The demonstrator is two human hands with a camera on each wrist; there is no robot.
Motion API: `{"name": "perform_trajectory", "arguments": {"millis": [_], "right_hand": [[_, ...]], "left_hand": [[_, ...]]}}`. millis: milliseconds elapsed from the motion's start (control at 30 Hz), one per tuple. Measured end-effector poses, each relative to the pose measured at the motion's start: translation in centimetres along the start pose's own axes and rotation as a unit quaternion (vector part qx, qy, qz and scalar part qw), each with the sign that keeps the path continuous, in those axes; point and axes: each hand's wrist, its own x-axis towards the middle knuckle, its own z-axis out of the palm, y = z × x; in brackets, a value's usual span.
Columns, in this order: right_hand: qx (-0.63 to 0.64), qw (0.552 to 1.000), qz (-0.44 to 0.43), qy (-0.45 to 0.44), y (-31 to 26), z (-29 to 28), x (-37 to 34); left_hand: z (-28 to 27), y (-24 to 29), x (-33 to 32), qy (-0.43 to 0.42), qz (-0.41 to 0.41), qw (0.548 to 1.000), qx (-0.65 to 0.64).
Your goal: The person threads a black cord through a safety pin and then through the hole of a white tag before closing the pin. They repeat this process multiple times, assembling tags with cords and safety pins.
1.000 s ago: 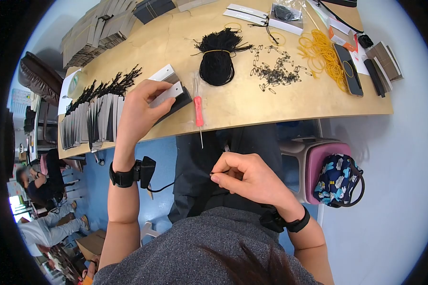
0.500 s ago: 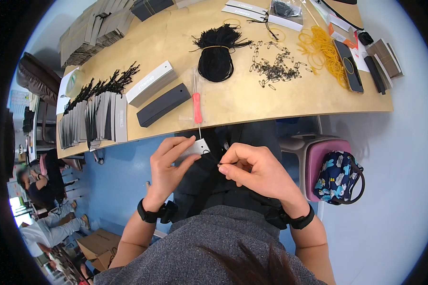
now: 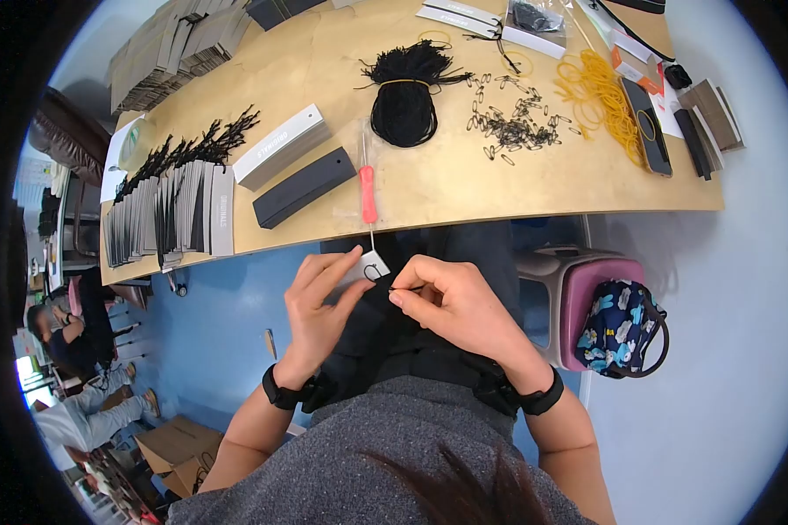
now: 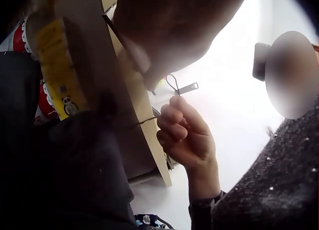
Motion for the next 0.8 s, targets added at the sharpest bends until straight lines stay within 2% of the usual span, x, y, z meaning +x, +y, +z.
{"name": "perform_trajectory", "arguments": {"millis": [133,200,233,300,400,467,533,567,600,633,700,767,800], "right_hand": [[-0.031,0.999,-0.011,0.014,0.2,0.0,0.3],[-0.104,0.992,-0.052,0.042,0.0,0.3,0.7],[-0.104,0.992,-0.051,0.042,0.4,0.4,0.9],[-0.187,0.971,-0.107,0.101,1.7,0.8,1.6],[-0.251,0.956,-0.086,0.123,2.4,0.5,1.8],[-0.234,0.964,-0.068,0.107,3.0,0.4,1.6],[-0.218,0.97,-0.049,0.09,3.0,0.5,1.2],[-0.15,0.987,-0.011,0.049,2.5,0.7,0.9],[-0.08,0.996,0.027,0.009,2.0,0.8,0.6],[-0.081,0.996,0.026,0.009,1.4,0.8,0.5],[-0.009,0.995,0.083,-0.053,0.3,0.9,0.3],[-0.011,0.996,0.068,-0.058,-0.2,0.5,0.3],[-0.013,0.999,0.044,-0.021,-0.5,0.3,0.3]], "left_hand": [[0.0,0.0,0.8,-0.008,-0.011,1.0,0.006],[0.2,-0.1,1.5,-0.05,-0.082,0.995,-0.031],[0.3,-0.3,1.8,-0.051,-0.082,0.995,-0.031],[0.5,-0.6,2.3,-0.067,-0.15,0.979,-0.119],[0.4,-0.7,2.3,-0.074,-0.158,0.97,-0.167],[0.0,-1.1,2.0,-0.072,-0.155,0.965,-0.199],[-1.0,-1.6,1.5,-0.162,-0.126,0.965,-0.165],[-1.3,-1.6,1.4,-0.162,-0.126,0.965,-0.165],[-1.6,-1.4,1.3,-0.184,-0.083,0.966,-0.163],[-1.8,-1.3,1.1,-0.205,-0.039,0.965,-0.161],[-1.7,-1.0,0.7,-0.186,-0.066,0.96,-0.2],[-2.0,-0.6,0.7,-0.159,-0.107,0.952,-0.239],[-2.4,-0.4,0.9,-0.158,-0.107,0.952,-0.239]]}}
